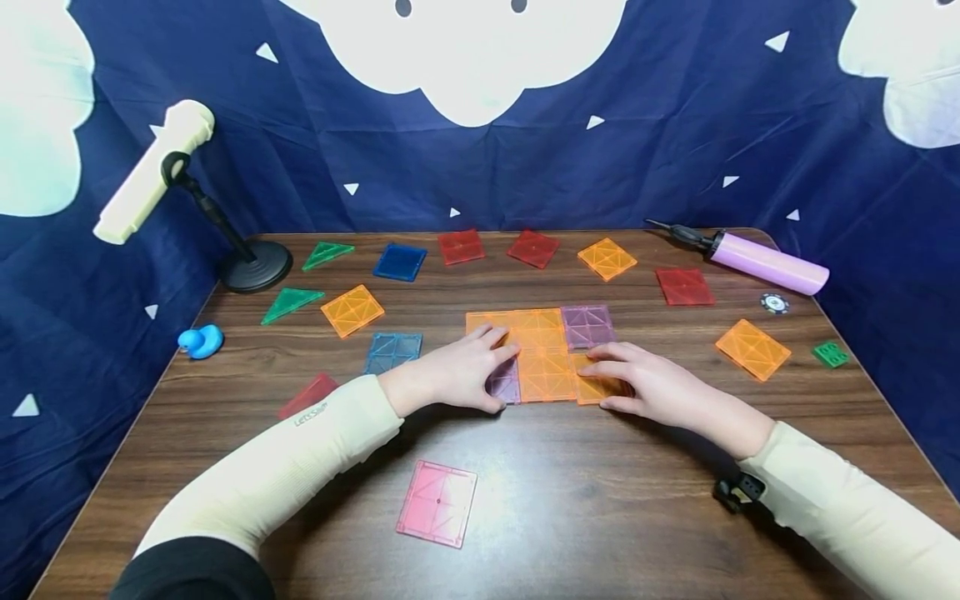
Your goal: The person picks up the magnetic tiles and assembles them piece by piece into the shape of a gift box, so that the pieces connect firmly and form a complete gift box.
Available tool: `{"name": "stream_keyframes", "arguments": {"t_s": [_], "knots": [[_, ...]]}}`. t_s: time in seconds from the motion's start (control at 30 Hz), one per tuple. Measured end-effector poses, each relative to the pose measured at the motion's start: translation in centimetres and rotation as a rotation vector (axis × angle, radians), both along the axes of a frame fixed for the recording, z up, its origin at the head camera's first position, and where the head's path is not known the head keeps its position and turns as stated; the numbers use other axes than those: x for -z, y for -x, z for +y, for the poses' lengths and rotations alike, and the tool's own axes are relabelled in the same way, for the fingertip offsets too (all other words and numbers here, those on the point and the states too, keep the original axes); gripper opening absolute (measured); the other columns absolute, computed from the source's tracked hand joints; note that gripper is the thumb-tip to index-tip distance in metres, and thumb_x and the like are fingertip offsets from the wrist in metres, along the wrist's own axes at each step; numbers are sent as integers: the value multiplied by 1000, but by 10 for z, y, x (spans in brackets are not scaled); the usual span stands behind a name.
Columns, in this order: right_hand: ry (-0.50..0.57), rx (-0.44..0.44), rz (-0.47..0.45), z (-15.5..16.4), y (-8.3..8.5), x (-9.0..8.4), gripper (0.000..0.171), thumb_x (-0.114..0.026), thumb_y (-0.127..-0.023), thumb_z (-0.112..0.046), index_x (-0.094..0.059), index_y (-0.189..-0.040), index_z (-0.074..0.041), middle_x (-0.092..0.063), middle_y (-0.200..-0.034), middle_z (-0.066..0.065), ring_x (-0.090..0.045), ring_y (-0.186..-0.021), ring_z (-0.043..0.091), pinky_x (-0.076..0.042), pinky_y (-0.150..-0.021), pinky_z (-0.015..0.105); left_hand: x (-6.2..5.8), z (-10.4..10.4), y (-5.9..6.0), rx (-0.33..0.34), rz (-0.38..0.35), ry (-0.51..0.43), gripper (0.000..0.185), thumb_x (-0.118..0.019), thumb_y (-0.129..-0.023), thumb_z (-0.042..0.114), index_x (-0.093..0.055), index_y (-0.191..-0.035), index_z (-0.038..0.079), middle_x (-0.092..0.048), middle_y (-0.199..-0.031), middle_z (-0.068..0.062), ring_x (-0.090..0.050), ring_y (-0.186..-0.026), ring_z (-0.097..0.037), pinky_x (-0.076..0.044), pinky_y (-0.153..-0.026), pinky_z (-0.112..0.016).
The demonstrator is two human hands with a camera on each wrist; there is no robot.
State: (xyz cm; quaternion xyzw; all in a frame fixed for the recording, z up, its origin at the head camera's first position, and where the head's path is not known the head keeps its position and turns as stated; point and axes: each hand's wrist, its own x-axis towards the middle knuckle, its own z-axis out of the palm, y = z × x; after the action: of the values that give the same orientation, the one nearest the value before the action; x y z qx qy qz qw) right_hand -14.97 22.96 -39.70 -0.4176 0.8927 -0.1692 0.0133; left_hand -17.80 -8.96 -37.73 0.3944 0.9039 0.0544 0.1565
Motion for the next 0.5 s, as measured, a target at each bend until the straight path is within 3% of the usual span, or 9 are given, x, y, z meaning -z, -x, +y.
{"name": "stream_keyframes", "arguments": {"t_s": [0.5], "knots": [[40,-19,38,-2,7,1,46,-86,-83,-14,-71,-126,-8,-59,-130,17,-55,-119,34,-48,-99,53,3,0,2,12,6,0,91,-78,-86,45,-39,-156,3,-25,-161,-28,-23,-147,-50,-29,-117,-51]]}}
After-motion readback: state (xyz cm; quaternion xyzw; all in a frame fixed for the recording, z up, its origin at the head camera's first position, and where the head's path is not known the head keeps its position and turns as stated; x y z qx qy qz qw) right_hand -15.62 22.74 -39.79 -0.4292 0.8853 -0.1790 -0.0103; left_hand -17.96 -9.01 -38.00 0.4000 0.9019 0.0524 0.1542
